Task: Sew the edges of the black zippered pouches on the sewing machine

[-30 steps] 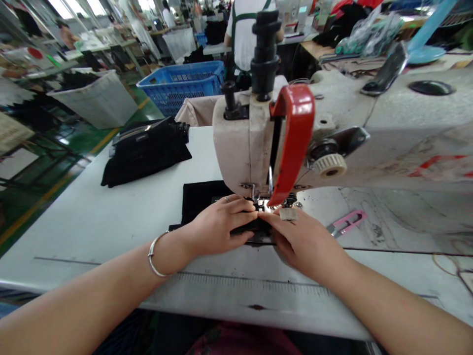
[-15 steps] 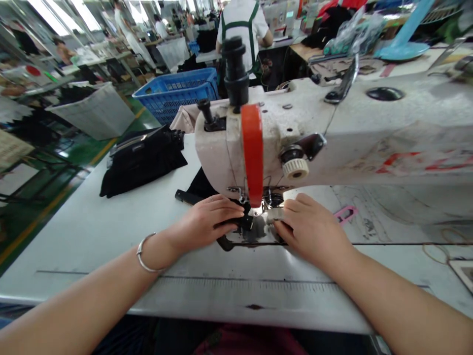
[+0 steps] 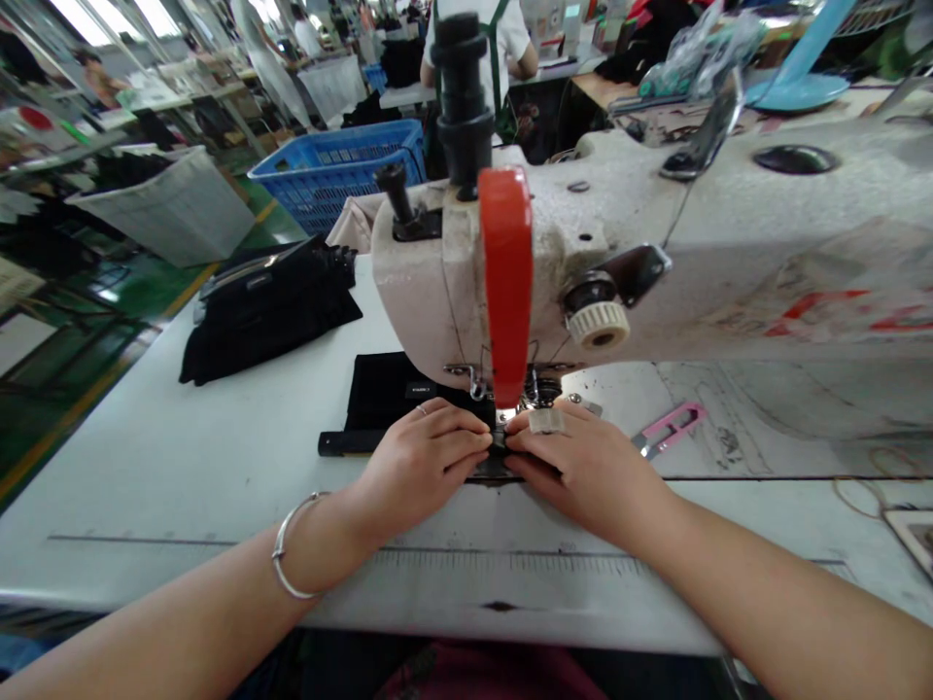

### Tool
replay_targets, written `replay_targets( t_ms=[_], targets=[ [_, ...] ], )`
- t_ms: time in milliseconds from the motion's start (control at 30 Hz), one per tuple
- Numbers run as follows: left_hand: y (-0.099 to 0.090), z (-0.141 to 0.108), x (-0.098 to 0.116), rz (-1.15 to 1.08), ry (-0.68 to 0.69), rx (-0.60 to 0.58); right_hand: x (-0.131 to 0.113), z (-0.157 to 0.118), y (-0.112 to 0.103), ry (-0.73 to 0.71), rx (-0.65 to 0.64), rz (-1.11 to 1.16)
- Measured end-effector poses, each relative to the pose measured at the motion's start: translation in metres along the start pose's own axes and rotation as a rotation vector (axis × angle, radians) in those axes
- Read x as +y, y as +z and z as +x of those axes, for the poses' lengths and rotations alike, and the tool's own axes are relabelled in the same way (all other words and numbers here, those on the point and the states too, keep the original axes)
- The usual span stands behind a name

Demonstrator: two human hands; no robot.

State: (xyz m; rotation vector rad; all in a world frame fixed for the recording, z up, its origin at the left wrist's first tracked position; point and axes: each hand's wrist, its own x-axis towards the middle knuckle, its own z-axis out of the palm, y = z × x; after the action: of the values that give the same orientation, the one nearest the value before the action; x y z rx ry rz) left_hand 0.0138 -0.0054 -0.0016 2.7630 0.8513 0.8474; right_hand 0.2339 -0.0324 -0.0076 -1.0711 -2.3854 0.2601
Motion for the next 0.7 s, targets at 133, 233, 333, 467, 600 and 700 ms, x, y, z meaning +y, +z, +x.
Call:
replay_targets(
  t_ms=[133,233,333,467,600,700],
  targets=[
    [0.0037,-0.0004,0.0030,0.016,-0.003,0.004,-0.0017,-0.0021,0.0030,0.075,-0.036,0.032],
    [0.0037,-0.0006,0.0037,0.005,-0.023,-0.025,-0.0022,-0.0021,0.0044,0.122,-0.039,0.070],
    [0.0028,-0.0001,0.0036,0.016,-0.024,-0.026,-0.0031,-0.0005,0.0041,0.157,-0.071,0.101],
    [0.0021,-0.0003,0.0020,-0.024,-0.014,-0.029,-0.0058,-0.0011,0.0034,0.123,0.016,0.078],
    [0.0023,-0.0022,0.0003,-0.083,-0.055,-0.055,-0.0073,-0.0043,0.0041,0.074,0.089,0.043],
    [0.0028,-0.0025,-0.0011,-0.099,-0.051,-0.042,-0.0064,-0.0051,0.0054,0.074,0.084,0.024]
  ],
)
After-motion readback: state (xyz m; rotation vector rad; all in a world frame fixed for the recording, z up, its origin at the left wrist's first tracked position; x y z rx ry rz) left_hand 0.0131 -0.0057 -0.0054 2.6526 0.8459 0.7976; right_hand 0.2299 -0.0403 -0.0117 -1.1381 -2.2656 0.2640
